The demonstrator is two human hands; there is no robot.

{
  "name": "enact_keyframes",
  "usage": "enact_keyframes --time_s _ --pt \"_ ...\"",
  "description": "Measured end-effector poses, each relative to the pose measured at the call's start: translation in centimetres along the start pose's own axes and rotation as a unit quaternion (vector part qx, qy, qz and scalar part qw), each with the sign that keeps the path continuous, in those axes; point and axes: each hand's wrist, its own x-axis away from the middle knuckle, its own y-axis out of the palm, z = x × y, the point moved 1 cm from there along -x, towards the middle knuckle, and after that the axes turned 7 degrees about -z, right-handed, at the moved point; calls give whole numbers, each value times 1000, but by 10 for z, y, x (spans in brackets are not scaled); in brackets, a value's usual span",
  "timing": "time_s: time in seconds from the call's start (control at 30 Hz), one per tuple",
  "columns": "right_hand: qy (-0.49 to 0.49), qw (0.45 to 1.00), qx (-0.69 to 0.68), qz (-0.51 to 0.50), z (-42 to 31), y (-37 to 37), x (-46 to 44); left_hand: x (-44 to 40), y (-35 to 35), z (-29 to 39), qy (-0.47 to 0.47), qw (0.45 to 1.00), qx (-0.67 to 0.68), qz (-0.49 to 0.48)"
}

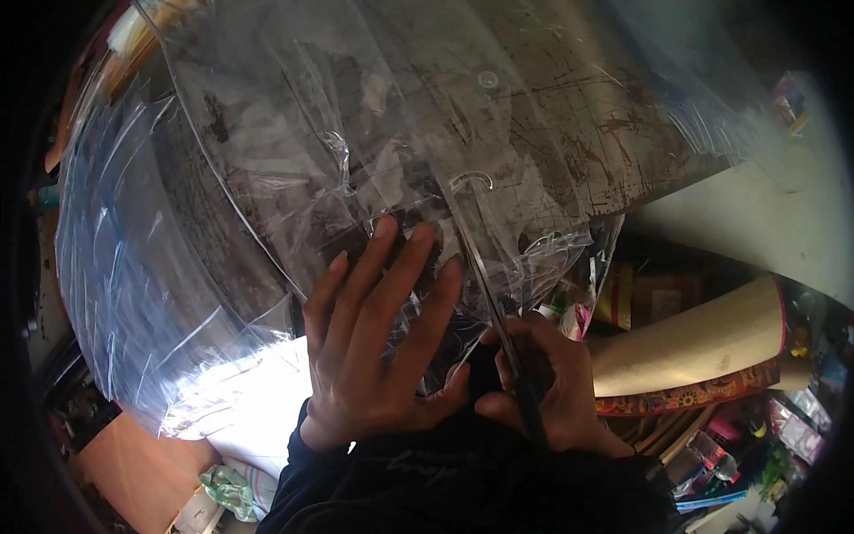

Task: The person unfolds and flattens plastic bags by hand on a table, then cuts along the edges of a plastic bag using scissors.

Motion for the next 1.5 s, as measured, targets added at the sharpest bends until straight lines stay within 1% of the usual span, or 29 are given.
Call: enact_keyframes --time_s 0.23,0.4,0.73,0.83,0.9,1.1,1.33,1.43,1.5 --pt "0 1000 -9 8 -4 2 -3 1 3 0 0 1000 -4 7" --pt "16 1000 4 16 -3 1 -1 2 5 0 1 1000 -7 15" --pt "7 999 29 27 1 1 1 2 4 -1 1 1000 -10 21" --pt "19 999 19 34 0 0 -1 1 4 -2 5 1000 -13 20" --pt "7 1000 13 20 0 0 -2 1 4 -2 8 1000 -13 18" --pt "4 999 -13 34 6 1 -5 1 4 -2 7 1000 -9 18" --pt "3 1000 7 22 11 -1 -6 1 5 -1 2 1000 -15 23" --pt "1 1000 4 28 11 0 -4 2 5 -2 2 1000 -20 23" --pt "20 999 -3 44 9 2 -4 2 6 -2 4 999 -25 24"
